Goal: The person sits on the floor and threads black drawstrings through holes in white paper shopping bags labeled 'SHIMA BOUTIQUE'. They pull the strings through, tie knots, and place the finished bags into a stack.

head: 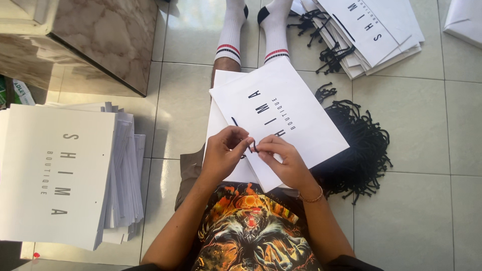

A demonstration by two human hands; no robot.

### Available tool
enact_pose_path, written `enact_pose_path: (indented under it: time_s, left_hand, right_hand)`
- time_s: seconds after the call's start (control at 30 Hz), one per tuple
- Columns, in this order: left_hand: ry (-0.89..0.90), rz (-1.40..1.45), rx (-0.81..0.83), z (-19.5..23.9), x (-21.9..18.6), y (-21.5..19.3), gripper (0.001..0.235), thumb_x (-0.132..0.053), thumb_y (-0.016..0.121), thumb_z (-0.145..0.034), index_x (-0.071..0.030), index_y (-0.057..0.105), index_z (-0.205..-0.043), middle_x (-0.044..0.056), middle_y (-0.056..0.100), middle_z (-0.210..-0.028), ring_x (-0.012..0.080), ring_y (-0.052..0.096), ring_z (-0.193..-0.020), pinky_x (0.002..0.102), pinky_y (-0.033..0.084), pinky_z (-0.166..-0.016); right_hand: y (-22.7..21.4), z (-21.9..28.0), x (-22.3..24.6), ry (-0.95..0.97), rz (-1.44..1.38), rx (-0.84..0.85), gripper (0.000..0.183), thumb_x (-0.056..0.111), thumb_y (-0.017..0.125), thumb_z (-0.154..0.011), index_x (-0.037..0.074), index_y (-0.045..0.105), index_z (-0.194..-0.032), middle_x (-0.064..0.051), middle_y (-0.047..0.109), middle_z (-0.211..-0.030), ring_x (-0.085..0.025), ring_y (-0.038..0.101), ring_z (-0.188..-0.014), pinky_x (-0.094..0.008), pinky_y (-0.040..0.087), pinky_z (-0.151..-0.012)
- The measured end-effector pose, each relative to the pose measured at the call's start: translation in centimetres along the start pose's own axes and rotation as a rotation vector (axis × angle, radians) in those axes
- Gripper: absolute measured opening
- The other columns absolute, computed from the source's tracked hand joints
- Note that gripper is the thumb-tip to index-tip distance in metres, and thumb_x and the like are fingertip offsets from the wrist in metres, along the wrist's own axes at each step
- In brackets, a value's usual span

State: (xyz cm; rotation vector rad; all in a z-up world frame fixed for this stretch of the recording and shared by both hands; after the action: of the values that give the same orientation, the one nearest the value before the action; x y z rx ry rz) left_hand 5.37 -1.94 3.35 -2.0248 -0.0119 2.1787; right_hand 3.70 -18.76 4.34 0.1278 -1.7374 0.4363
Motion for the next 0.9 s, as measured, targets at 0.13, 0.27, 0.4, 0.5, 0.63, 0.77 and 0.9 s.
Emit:
enact_pose_path:
  time_s: [0.13, 0.27, 0.4, 0.5, 0.63, 0.77, 0.9]
  left_hand:
    - [-0.010, 0.033, 0.013, 0.8, -0.9, 0.9, 0.010, -0.012, 0.078, -0.090, -0.003, 0.076, -0.094, 0.011, 0.072, -0.071, 0.0177, 0.067, -0.063, 0.028, 0.055, -0.060]
    - [0.025, 0.032, 0.047, 0.8, 0.6, 1.8, 0.012, -0.008, 0.080, -0.086, 0.001, 0.078, -0.093, 0.014, 0.072, -0.069, 0.0191, 0.068, -0.061, 0.029, 0.055, -0.058]
    - [-0.018, -0.154, -0.010, 1.1, 0.1, 1.7, 0.010, -0.010, 0.080, -0.085, 0.000, 0.080, -0.089, 0.013, 0.072, -0.064, 0.0197, 0.068, -0.053, 0.025, 0.054, -0.051]
    - [-0.111, -0.117, -0.025, 1.0, 1.1, 1.8, 0.010, -0.007, 0.074, -0.086, 0.001, 0.079, -0.091, 0.014, 0.069, -0.064, 0.0215, 0.065, -0.056, 0.029, 0.053, -0.055]
    - [-0.120, 0.147, 0.010, 0.6, 2.5, 1.9, 0.011, -0.008, 0.069, -0.088, -0.002, 0.077, -0.092, 0.011, 0.066, -0.063, 0.0146, 0.058, -0.062, 0.030, 0.050, -0.059]
    - [-0.051, 0.228, 0.066, 0.8, 0.6, 1.6, 0.011, -0.003, 0.070, -0.083, -0.001, 0.076, -0.093, 0.010, 0.066, -0.063, 0.0157, 0.059, -0.061, 0.029, 0.051, -0.060]
    - [0.034, 0.257, 0.099, 1.4, -1.3, 1.8, 0.010, -0.001, 0.074, -0.084, 0.002, 0.077, -0.094, 0.005, 0.058, -0.053, 0.0091, 0.050, -0.056, 0.026, 0.045, -0.057]
  right_hand:
    - [-0.7, 0.5, -0.7, -0.079, -0.072, -0.171, 0.021, -0.007, 0.068, -0.094, -0.001, 0.077, -0.112, -0.015, 0.068, -0.097, -0.021, 0.066, -0.092, -0.039, 0.054, -0.082]
    - [-0.6, 0.4, 1.1, -0.219, 0.311, -0.226, 0.022, 0.000, 0.081, -0.086, 0.005, 0.080, -0.108, -0.012, 0.074, -0.091, -0.024, 0.072, -0.083, -0.034, 0.056, -0.076]
    - [0.0, 0.8, 1.4, -0.274, 0.705, -0.313, 0.014, 0.015, 0.091, -0.080, 0.015, 0.082, -0.091, -0.005, 0.078, -0.081, -0.018, 0.072, -0.071, -0.027, 0.054, -0.066]
    - [0.7, 0.8, 0.9, -0.387, 0.825, -0.348, 0.015, 0.017, 0.093, -0.075, 0.015, 0.080, -0.080, -0.004, 0.078, -0.080, -0.016, 0.070, -0.069, -0.025, 0.054, -0.062]
    - [0.5, 1.3, 2.0, -0.508, 0.777, -0.476, 0.013, 0.018, 0.093, -0.077, 0.014, 0.082, -0.083, -0.003, 0.080, -0.091, -0.014, 0.070, -0.074, -0.025, 0.053, -0.066]
    - [-0.4, 0.8, 0.9, -0.207, 0.266, -0.387, 0.007, 0.013, 0.078, -0.090, 0.010, 0.079, -0.096, -0.011, 0.066, -0.133, -0.022, 0.064, -0.094, -0.033, 0.052, -0.076]
    - [-0.8, 1.0, -1.4, -0.069, -0.067, -0.341, 0.010, 0.021, 0.071, -0.095, 0.013, 0.077, -0.095, -0.010, 0.057, -0.139, -0.014, 0.060, -0.095, -0.029, 0.050, -0.078]
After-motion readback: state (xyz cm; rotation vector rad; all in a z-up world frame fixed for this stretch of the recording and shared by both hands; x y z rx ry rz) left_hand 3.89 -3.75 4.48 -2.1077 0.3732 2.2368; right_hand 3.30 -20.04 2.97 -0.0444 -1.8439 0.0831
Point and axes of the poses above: each hand's wrist, its own z-axis away from the middle knuckle, its own y-axis out of the palm, x = y × z, the point moved 6 cm from there along -z, towards the middle knuckle
